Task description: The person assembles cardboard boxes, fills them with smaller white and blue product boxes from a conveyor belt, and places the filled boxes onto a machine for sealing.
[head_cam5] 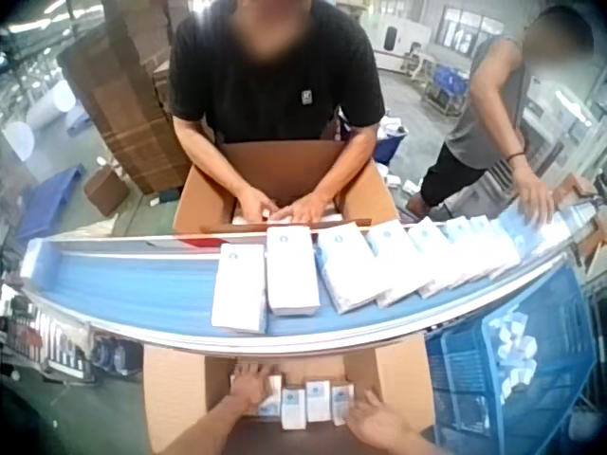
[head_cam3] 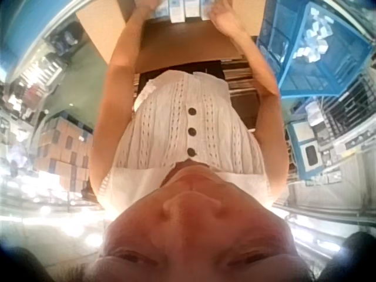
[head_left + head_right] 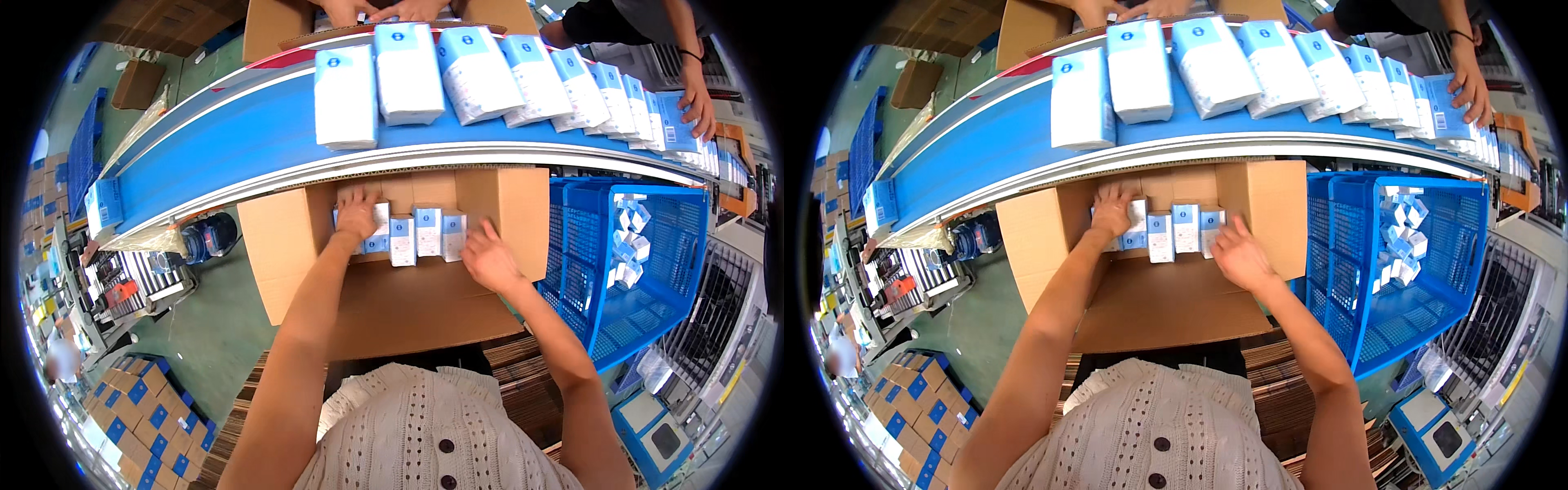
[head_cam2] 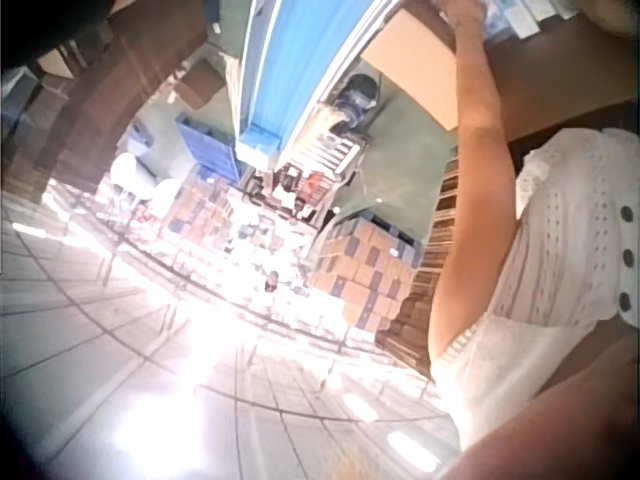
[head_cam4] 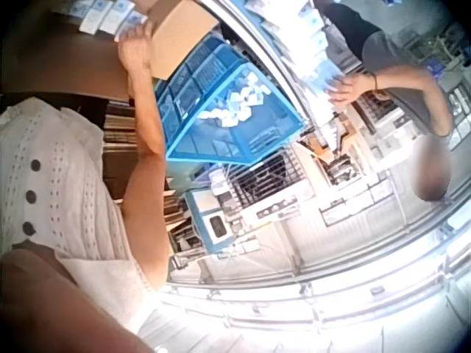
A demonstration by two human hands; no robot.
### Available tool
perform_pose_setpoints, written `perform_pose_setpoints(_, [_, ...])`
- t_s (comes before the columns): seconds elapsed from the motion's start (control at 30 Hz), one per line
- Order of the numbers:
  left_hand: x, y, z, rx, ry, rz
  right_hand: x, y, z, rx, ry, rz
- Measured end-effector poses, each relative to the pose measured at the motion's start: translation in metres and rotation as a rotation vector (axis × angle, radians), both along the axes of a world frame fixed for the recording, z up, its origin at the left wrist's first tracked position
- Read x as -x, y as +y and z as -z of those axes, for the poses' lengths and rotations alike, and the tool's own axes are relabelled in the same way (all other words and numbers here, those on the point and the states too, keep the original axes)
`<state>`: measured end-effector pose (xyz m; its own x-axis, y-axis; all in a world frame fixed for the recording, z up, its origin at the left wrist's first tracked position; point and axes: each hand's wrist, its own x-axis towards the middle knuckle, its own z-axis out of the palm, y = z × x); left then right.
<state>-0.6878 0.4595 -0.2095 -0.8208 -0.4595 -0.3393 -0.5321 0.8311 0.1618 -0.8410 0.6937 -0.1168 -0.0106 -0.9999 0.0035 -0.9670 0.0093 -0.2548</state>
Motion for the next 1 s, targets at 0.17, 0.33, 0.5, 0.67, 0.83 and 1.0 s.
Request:
perform_pose_setpoints(0.17, [0.022, -0.013, 0.006, -0.577, -0.622, -0.013, -0.005, 0.008, 0.027, 0.130, -0.063, 0.131])
perform_pose_setpoints(0.33, [0.044, 0.032, 0.034, -0.496, 0.146, -0.038, -0.007, 0.001, 0.034, 0.140, -0.027, 0.170])
perform_pose_setpoints(0.5, [0.086, 0.044, 0.023, -0.779, -0.466, 0.247, -0.006, 0.003, 0.032, 0.132, -0.060, 0.183])
perform_pose_setpoints(0.67, [0.070, 0.052, 0.000, -0.412, -0.323, -0.388, -0.001, 0.014, 0.036, 0.139, 0.008, 0.192])
perform_pose_setpoints(0.83, [-0.002, 0.021, -0.006, -0.664, -0.154, -0.133, -0.006, 0.006, 0.031, 0.043, -0.020, 0.113])
perform_pose_setpoints(1.0, [-0.009, -0.042, -0.211, -1.349, 0.442, -0.317, 0.006, -0.015, -0.008, 0.301, -0.350, 0.398])
